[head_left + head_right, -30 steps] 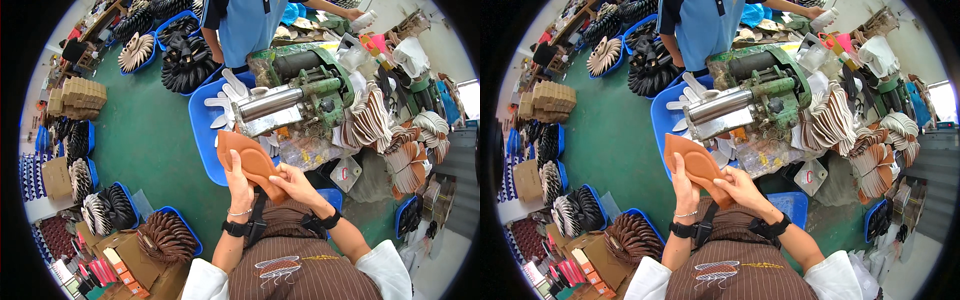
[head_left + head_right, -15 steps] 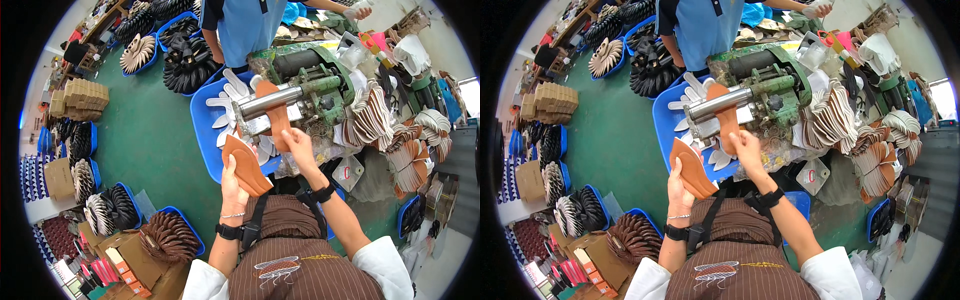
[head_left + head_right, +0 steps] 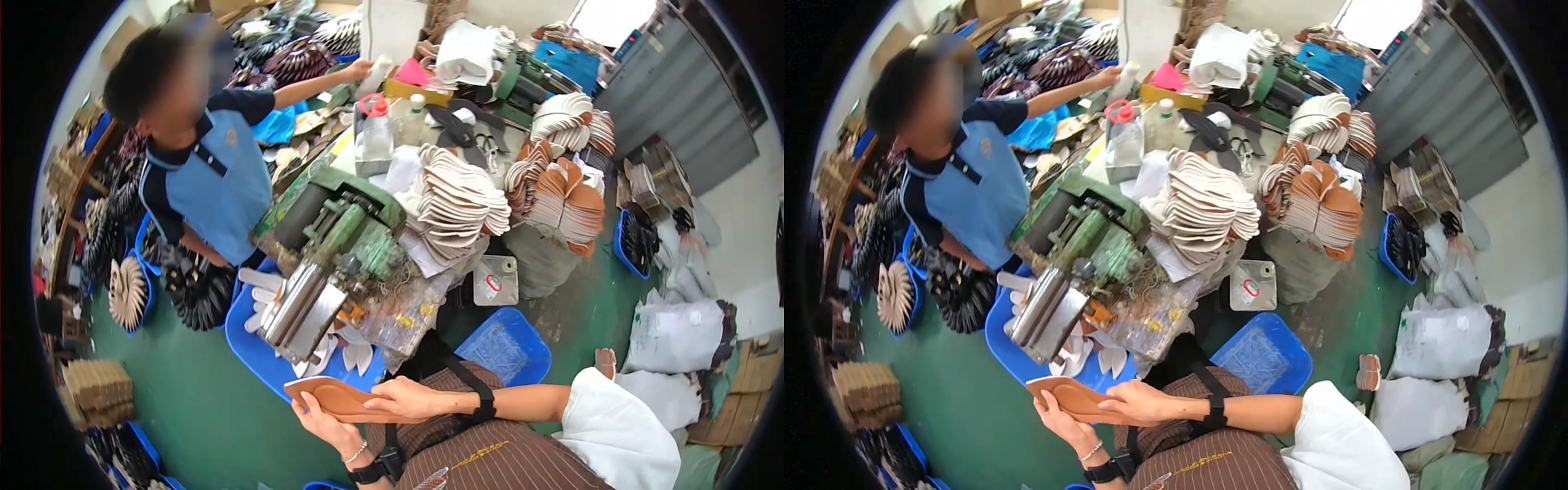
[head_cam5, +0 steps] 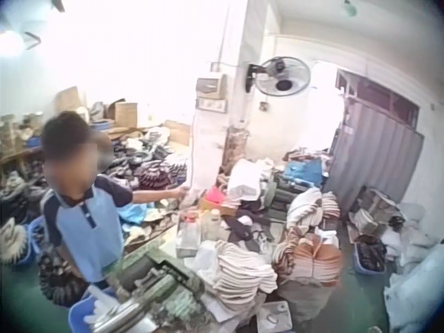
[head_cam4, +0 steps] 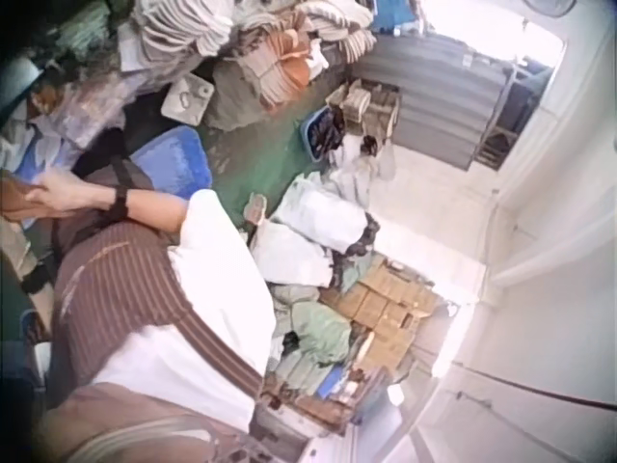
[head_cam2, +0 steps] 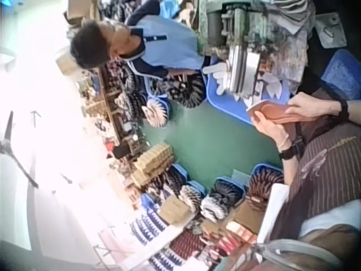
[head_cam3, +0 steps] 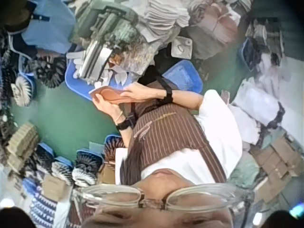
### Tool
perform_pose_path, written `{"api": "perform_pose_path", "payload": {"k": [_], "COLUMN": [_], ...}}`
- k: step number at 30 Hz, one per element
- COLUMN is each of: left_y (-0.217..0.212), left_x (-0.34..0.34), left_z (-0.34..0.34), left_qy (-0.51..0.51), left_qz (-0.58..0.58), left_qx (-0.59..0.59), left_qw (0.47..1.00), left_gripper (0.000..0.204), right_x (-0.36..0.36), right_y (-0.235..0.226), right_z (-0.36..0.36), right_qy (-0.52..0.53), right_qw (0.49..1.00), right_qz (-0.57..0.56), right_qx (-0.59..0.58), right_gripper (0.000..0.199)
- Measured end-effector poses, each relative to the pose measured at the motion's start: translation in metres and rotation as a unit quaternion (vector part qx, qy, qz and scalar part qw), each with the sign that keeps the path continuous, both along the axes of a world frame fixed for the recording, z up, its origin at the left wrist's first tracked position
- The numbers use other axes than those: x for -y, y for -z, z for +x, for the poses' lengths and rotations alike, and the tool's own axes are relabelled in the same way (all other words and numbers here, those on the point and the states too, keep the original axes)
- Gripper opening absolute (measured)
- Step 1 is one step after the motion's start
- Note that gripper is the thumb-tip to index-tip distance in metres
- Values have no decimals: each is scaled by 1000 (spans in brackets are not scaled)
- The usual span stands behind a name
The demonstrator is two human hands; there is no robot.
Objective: The person assembles footwear by attaching white straps to brown insoles using a roller machine. They handle stacks of insoles and straps, feeding them into the machine and stacking the finished products.
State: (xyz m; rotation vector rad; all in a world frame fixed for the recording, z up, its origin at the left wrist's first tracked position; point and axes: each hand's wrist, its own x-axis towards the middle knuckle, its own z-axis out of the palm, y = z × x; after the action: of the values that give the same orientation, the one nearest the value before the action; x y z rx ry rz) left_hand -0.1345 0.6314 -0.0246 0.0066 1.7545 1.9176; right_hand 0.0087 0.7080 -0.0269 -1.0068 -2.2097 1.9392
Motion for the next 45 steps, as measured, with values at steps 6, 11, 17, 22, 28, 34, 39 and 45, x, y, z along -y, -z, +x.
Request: {"api": "perform_pose_path", "payload": {"k": [6,11,17,22,28,34,39,45], "left_y": [35,12,-2,-6,35,98,18,10], "left_x": [-7,-41,-163,-272,-390,-454,-428,-419], "left_z": [-23,16,124,162,161,158,233,248], "left_qy": [-90,96,161,252,239,197,494,532], "left_qz": [12,14,-23,-40,-134,-309,10,16], "left_qx": [70,115,74,-31,-212,-337,-212,-8], "left_qw": [993,989,984,966,938,867,843,847], "left_gripper": [33,29,25,27,33,70,113,97], "right_x": [-59,-200,-321,-374,-418,-420,-415,-418], "right_y": [-1,7,70,77,-9,-27,-23,-19], "right_z": [89,180,215,227,282,311,305,290], "right_qy": [42,168,52,171,350,357,349,293], "right_qw": [987,834,810,862,910,908,913,932], "right_qz": [139,473,549,475,174,5,-21,33], "right_qx": [68,230,199,34,-134,-220,-211,-210], "right_gripper": [35,100,102,99,103,99,106,105]}}
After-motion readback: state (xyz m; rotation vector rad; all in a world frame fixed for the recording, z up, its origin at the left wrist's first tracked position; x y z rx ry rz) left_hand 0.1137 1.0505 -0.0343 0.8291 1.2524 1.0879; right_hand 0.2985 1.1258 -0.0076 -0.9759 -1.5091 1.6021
